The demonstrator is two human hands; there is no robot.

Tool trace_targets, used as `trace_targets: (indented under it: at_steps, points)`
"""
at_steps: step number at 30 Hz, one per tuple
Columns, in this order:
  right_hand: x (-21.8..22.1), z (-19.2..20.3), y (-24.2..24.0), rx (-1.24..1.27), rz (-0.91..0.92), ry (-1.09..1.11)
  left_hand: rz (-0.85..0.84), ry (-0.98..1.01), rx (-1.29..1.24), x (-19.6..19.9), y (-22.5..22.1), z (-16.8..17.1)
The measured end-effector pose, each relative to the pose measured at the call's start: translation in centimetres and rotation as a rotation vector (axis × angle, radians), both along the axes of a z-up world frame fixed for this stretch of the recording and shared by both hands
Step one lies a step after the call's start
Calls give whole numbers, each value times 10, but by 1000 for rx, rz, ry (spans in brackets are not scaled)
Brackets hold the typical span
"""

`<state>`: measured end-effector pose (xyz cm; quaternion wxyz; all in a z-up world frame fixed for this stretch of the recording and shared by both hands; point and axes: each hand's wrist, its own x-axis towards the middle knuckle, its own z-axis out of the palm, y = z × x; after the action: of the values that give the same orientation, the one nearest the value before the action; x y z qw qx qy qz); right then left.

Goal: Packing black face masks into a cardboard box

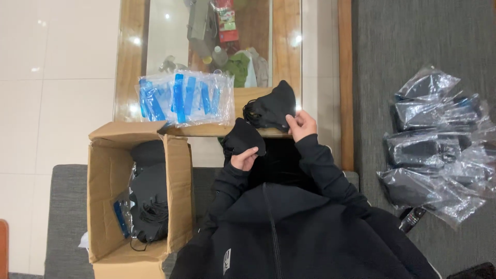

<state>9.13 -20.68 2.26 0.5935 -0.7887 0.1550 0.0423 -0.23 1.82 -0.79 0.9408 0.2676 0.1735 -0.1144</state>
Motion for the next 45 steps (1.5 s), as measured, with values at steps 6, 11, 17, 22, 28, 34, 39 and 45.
trace_targets:
  at_steps: [6,11,17,22,28,34,39,45]
  points:
    - [0,6,1,70,22,-6,31,36,16,-1,-5,-22]
    - [-6,35,8,-32,96,7,-7,20,12,0,-5,-9]
    - [-7,57,15,-306,118,60,-23,15,13,2,-7,1]
    - [-11,84,20,-376,150,57,-50,-31,28,10,-6,41]
    - [-14,84,22,-419,109,5,-7,65,32,1,-11,-19]
    - [-27,85,42,-353,155,-233,-13,127,18,1,-10,18]
    - [-43,89,61,-359,416,-270,-31,164,45,-2,-12,8]
    - [-52,100,62,-356,485,-222,-39,163,14,1,-12,40]
